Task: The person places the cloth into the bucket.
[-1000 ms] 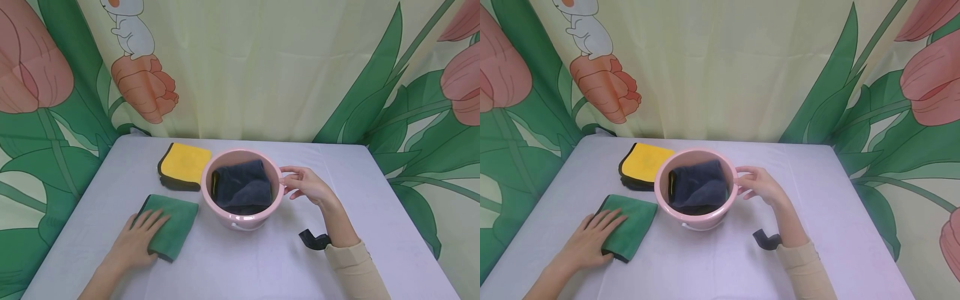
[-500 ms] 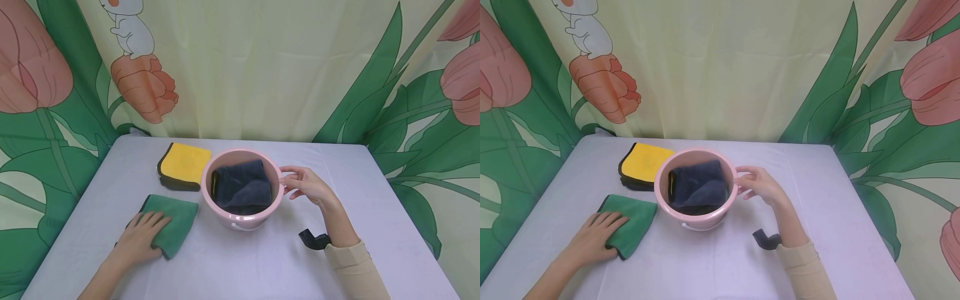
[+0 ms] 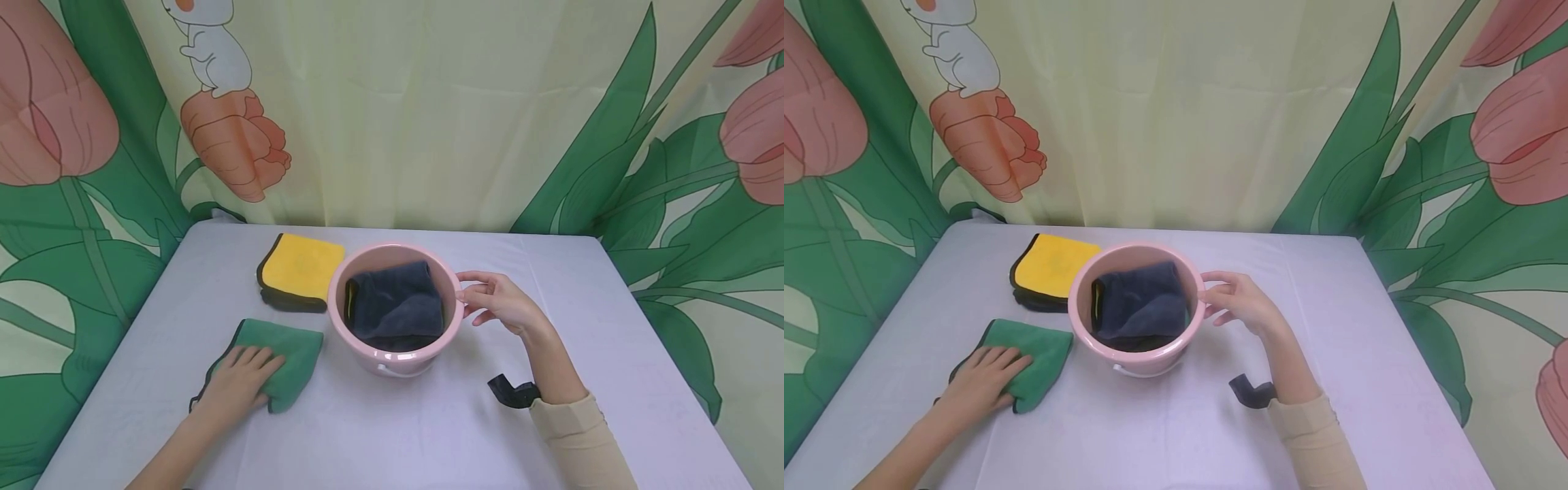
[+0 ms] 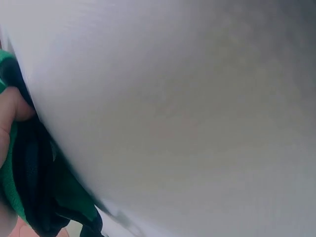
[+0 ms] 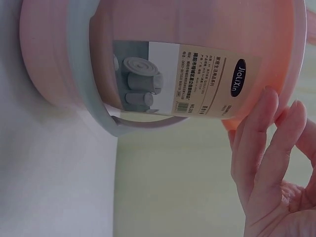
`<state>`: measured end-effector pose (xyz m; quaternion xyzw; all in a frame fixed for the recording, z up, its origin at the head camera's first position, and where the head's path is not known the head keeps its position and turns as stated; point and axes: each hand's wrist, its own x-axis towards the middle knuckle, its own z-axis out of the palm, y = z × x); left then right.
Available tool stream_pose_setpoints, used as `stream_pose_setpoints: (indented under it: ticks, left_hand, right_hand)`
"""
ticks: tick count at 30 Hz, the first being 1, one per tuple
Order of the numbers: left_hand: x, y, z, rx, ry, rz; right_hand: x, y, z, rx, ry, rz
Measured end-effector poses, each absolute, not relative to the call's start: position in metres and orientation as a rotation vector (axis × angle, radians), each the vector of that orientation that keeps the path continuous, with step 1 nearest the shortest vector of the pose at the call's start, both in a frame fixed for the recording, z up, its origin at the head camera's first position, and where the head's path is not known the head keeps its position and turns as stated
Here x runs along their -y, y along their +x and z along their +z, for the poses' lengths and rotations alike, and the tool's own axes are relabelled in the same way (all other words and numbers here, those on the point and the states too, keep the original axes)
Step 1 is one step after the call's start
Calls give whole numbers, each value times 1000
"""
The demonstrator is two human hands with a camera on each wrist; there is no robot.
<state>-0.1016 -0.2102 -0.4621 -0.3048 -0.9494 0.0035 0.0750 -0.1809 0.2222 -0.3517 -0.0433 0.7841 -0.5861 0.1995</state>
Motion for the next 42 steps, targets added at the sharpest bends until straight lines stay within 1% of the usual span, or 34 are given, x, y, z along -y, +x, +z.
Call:
stream_pose_setpoints:
  ticks: [14, 23, 28, 33, 42]
  left_hand:
    - [209, -105, -466, 2774, -918, 122]
    - [207, -100, -453, 2697, -828, 82]
    - [208, -98, -439, 2610, -731, 4]
    - [209, -100, -415, 2483, -666, -58]
    - [195, -112, -373, 2298, -635, -103]
  right_hand:
    - [-222, -180, -351, -2193, -98, -1635]
    - [-223, -182, -354, -2183, -92, -1642]
    - [-223, -182, -354, -2190, -94, -1633]
    - [-223, -182, -352, -2188, -97, -1633]
    - [-222, -182, -354, -2182, -109, -1639]
